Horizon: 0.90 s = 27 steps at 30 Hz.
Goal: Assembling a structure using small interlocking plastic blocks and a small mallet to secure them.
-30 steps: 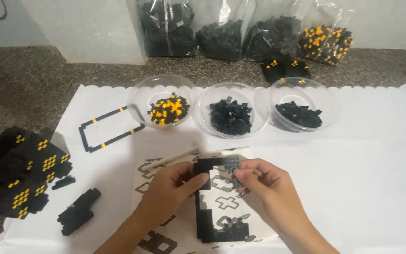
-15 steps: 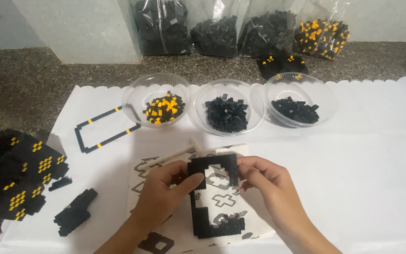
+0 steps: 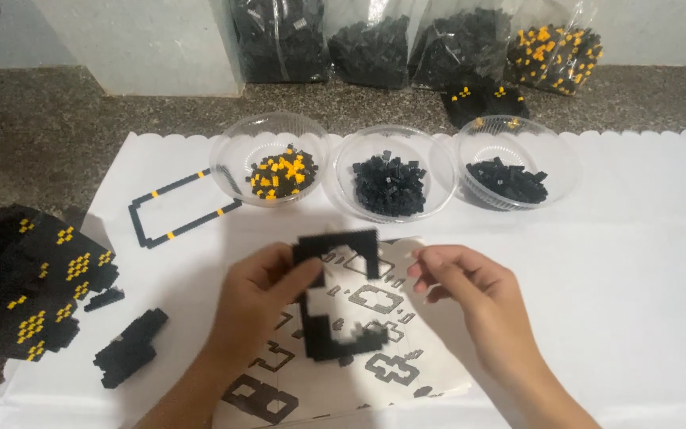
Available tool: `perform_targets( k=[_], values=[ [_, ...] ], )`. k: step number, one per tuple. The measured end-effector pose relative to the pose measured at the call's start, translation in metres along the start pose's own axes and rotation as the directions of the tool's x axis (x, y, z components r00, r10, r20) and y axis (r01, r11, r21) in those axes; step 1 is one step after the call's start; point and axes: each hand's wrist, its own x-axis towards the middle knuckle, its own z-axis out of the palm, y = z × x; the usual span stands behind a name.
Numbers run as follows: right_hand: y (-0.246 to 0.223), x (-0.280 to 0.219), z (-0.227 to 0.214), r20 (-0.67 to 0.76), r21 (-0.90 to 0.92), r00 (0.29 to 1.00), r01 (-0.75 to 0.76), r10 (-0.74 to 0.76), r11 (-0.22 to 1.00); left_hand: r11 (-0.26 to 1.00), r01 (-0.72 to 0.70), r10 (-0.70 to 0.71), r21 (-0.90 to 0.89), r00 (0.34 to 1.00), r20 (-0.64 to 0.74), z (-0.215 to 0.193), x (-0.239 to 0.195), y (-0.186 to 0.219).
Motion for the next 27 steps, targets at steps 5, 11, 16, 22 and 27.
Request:
perform_targets(
  k=[5,11,16,22,27],
  values=[
    [-0.002,0.001,0.001,-0.049,-0.013,0.998,-0.044,0.043,0.999,0.997,0.080,-0.082,-0.026,0.990,-0.111,-0.005,0.004,0.011],
    [0.007,0.006,0.000,-0.031,-0.043,0.999,-0.042,0.041,0.998,0.991,0.091,-0.103,-0.103,0.988,-0.113,-0.004,0.006,0.009],
    [0.006,0.006,0.005,-0.079,-0.070,0.988,-0.138,0.132,0.988,0.973,0.196,-0.213,-0.122,0.966,-0.146,0.000,0.008,0.008],
    [0.013,0.010,0.005,-0.100,-0.016,0.981,-0.168,0.166,0.986,0.977,0.134,-0.165,-0.166,0.968,-0.188,-0.002,0.011,-0.002],
    [0.013,0.011,0.005,-0.118,-0.027,0.980,-0.165,0.161,0.986,0.975,0.164,-0.190,-0.147,0.964,-0.186,-0.002,0.011,0.002]
  ],
)
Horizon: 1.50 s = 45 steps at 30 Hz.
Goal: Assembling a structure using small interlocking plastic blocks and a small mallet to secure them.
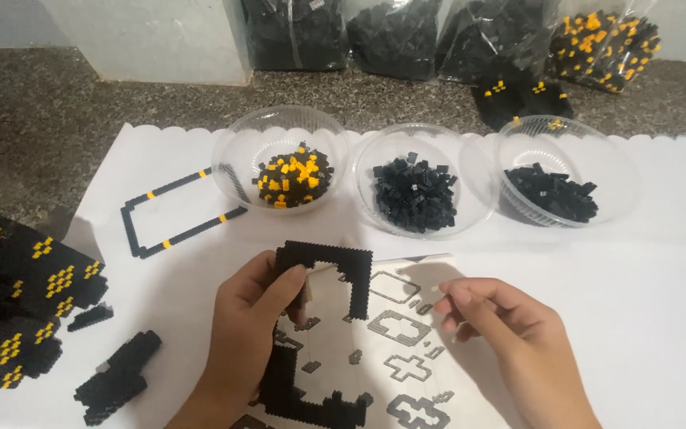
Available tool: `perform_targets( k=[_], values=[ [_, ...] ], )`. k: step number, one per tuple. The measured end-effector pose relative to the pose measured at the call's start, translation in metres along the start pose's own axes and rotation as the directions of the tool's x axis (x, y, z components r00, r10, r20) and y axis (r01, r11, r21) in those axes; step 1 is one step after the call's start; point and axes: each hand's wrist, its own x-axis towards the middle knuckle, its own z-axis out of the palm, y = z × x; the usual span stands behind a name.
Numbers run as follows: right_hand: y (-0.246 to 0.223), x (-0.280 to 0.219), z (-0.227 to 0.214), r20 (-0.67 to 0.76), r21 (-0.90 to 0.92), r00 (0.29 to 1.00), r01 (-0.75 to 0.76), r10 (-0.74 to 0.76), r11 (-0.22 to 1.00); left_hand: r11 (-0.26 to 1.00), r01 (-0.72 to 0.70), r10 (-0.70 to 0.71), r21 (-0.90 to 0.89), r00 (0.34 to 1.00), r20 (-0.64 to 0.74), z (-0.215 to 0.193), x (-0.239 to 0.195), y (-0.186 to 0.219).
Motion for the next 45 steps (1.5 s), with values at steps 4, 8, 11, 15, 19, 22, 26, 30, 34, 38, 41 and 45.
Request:
perform_targets(
  k=[4,8,11,15,19,22,26,30,34,38,41,45],
  values=[
    [0.001,0.000,0.000,-0.003,-0.003,1.000,0.000,0.000,1.000,0.999,0.031,-0.030,0.037,0.999,-0.010,0.000,0.000,-0.002],
    [-0.001,0.000,0.001,-0.013,0.025,1.000,-0.003,0.004,1.000,0.998,-0.057,0.056,0.020,0.998,0.038,-0.002,0.001,-0.006],
    [0.001,0.000,-0.001,0.002,0.014,1.000,0.019,-0.019,1.000,0.998,-0.055,0.054,0.023,0.998,0.042,-0.001,0.001,-0.005],
    [0.002,0.000,-0.002,0.005,0.027,0.999,0.036,-0.036,0.999,0.999,-0.015,0.014,0.051,1.000,0.013,0.001,-0.003,0.002],
    [0.004,0.001,-0.002,0.022,0.018,0.999,0.037,-0.037,0.999,0.998,0.060,-0.061,0.036,0.998,0.014,0.002,-0.001,0.001],
    [0.010,0.000,-0.003,0.091,0.042,0.993,0.064,-0.068,0.997,0.999,0.022,-0.028,0.044,0.990,0.135,0.004,-0.003,-0.003],
    [0.009,-0.003,-0.003,0.171,0.171,0.985,-0.010,-0.019,0.985,0.976,0.216,-0.218,0.030,0.967,0.135,0.016,-0.013,0.004],
    [0.009,-0.004,-0.007,0.184,0.085,0.979,0.075,-0.089,0.994,0.969,0.247,-0.241,0.001,0.945,0.221,0.020,-0.014,-0.010],
    [0.006,-0.004,-0.010,0.229,0.102,0.946,0.212,-0.230,0.972,0.966,0.246,-0.258,0.079,0.942,0.213,0.026,-0.022,-0.002],
    [-0.002,-0.001,-0.015,0.173,0.055,0.951,0.251,-0.257,0.966,0.956,0.260,-0.248,-0.139,0.964,0.098,0.049,-0.023,0.004],
    [-0.013,0.000,-0.017,0.102,0.045,0.971,0.215,-0.219,0.976,0.898,0.333,-0.334,-0.288,0.941,0.045,0.072,-0.029,0.025],
    [-0.030,0.006,-0.028,-0.025,0.004,0.992,0.126,-0.126,0.992,0.823,0.261,-0.236,-0.504,0.965,0.113,0.096,-0.015,0.012]
  ],
)
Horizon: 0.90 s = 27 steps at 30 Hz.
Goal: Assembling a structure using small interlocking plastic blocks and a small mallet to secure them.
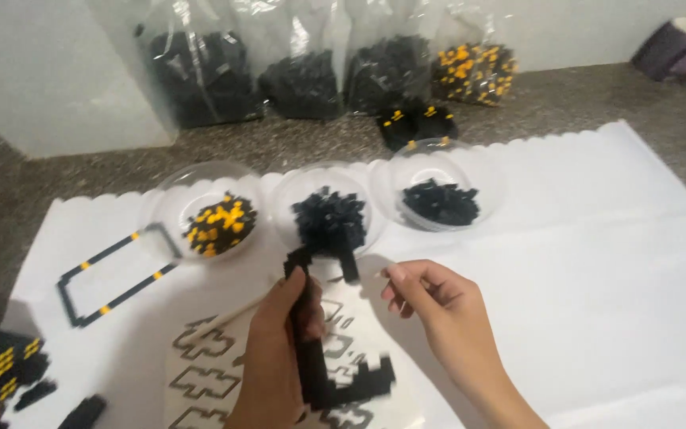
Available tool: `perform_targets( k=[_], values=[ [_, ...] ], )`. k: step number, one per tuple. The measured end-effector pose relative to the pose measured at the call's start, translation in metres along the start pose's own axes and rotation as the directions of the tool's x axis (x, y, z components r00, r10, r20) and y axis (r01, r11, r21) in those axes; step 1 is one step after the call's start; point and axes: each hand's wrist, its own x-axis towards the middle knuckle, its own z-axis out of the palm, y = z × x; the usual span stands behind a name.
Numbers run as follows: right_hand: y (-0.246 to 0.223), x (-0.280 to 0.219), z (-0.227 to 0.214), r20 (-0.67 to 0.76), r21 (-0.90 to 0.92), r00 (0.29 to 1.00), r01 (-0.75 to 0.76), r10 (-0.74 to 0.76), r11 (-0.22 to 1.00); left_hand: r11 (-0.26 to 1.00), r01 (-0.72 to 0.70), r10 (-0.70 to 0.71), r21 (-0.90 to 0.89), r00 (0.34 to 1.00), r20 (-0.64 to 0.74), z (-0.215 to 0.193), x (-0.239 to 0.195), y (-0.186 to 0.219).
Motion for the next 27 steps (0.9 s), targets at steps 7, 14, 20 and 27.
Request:
perform_targets(
  k=[7,14,20,27],
  values=[
    [-0.007,0.039,-0.051,-0.149,-0.097,0.987,0.052,-0.066,0.994,0.959,-0.264,0.268,-0.099,0.963,0.029,-0.005,0.041,-0.033],
    [-0.042,0.104,-0.089,0.037,-0.694,0.986,0.141,-0.160,0.706,0.919,-0.366,0.390,0.147,0.897,-0.209,-0.019,0.047,-0.051],
    [0.003,0.183,-0.092,0.240,-0.848,0.944,0.317,-0.225,0.425,0.911,-0.263,0.326,0.319,0.931,-0.165,-0.029,0.060,-0.058],
    [-0.006,0.174,-0.073,0.273,-0.913,0.959,0.284,-0.076,0.293,0.916,-0.289,0.316,0.278,0.947,-0.055,-0.048,0.066,-0.070]
  ],
)
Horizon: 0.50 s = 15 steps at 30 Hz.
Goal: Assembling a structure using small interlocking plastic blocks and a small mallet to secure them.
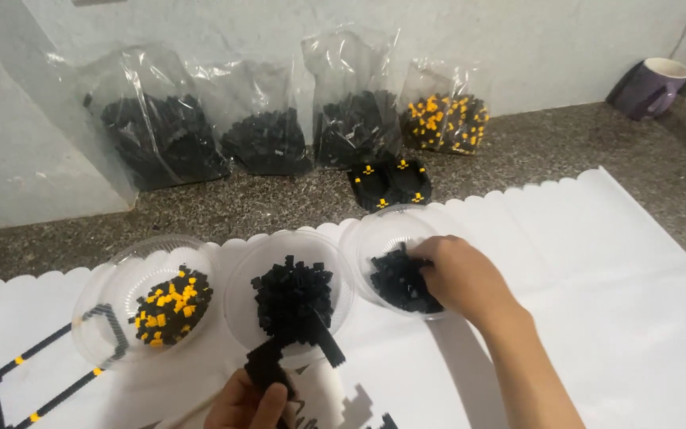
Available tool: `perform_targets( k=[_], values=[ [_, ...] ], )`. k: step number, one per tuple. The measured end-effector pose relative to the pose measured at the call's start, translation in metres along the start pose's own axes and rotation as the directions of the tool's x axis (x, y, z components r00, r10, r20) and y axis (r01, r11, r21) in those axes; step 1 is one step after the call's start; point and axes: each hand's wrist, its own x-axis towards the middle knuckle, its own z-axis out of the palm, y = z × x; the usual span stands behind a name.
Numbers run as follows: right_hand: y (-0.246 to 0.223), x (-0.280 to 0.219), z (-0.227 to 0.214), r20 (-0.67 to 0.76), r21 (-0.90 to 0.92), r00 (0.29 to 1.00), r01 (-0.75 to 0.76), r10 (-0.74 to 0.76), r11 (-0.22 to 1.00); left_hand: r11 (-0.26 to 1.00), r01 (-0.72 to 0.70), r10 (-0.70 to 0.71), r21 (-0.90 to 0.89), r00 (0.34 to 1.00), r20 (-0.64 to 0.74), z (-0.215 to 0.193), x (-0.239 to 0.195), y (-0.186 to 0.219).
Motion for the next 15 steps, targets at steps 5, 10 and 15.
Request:
perform_targets(
  k=[5,10,15],
  values=[
    [0.001,-0.003,-0.005,-0.008,-0.020,1.000,-0.003,0.002,1.000,0.991,0.126,-0.126,-0.041,0.992,0.001,-0.007,0.007,-0.011],
    [0.008,-0.003,-0.005,-0.078,0.084,0.997,0.035,-0.028,0.996,0.993,0.023,-0.022,-0.113,1.000,0.008,0.001,0.005,-0.010],
    [0.006,-0.008,-0.014,-0.067,0.331,0.995,-0.048,0.074,0.942,0.988,0.104,-0.087,0.112,0.986,-0.140,0.013,0.000,0.012]
  ],
)
